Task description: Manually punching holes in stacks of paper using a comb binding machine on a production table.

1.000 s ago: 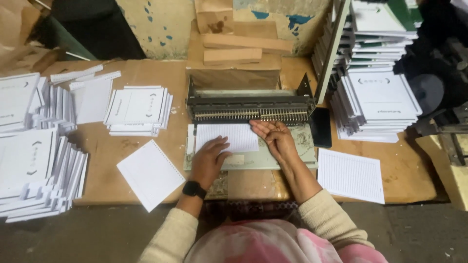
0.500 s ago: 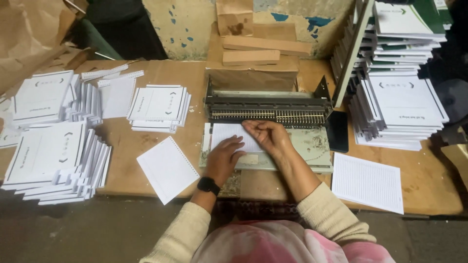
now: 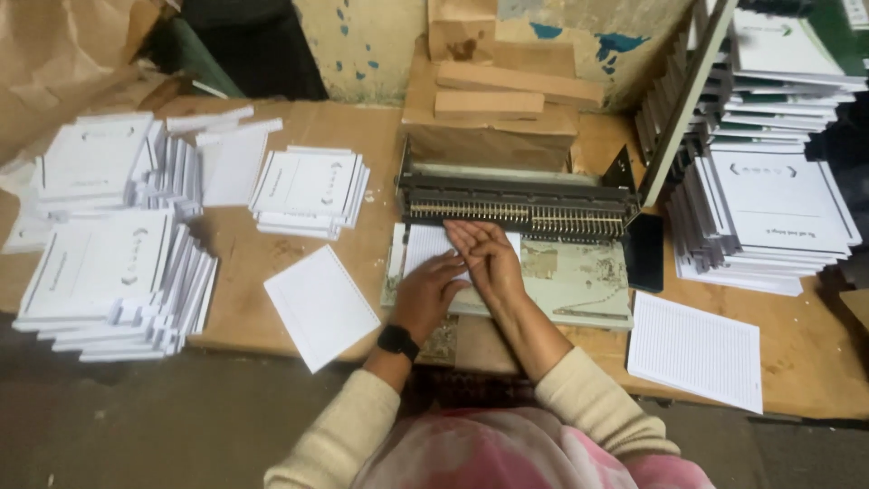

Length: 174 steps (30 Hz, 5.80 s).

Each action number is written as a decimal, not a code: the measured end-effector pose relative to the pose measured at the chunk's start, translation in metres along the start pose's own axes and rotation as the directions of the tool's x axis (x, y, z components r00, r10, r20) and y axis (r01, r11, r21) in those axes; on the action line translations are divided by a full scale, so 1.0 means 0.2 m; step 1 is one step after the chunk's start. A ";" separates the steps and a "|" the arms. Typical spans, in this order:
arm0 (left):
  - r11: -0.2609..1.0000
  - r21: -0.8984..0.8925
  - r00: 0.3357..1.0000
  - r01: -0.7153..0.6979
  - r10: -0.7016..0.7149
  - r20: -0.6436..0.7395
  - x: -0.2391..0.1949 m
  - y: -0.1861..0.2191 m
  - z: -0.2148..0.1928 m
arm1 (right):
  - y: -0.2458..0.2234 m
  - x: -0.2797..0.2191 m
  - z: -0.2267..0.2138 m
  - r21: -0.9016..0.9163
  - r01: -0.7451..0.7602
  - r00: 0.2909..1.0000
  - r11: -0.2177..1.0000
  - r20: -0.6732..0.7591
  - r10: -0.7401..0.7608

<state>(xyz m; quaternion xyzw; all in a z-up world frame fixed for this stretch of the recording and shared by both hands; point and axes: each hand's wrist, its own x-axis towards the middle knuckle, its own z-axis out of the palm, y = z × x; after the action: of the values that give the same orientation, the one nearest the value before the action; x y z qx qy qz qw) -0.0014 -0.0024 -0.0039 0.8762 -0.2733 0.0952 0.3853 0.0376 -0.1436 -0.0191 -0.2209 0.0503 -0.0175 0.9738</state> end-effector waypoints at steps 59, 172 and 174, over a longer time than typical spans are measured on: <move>0.718 0.041 0.591 0.695 -0.538 -0.601 -0.71 -0.39 -0.60 | -1.01 -1.09 -0.68 -0.929 -0.015 0.828 0.369 -0.218 -0.516; 0.883 0.246 0.916 -0.400 0.393 0.079 0.03 -0.03 0.31 | -0.49 -0.39 -0.12 -0.968 -0.119 0.879 0.219 -0.205 -0.430; 0.910 0.214 0.934 -0.355 0.354 0.046 0.03 -0.04 0.27 | -0.45 -0.38 -0.05 -0.989 -0.142 0.905 -0.035 -0.116 -0.409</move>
<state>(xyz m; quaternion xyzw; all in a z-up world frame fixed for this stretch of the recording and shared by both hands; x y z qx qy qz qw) 0.0046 -0.0392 -0.0430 0.8494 -0.4167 0.1900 0.2621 -0.0396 -0.2252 0.0189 -0.8427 0.2124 -0.1161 0.4809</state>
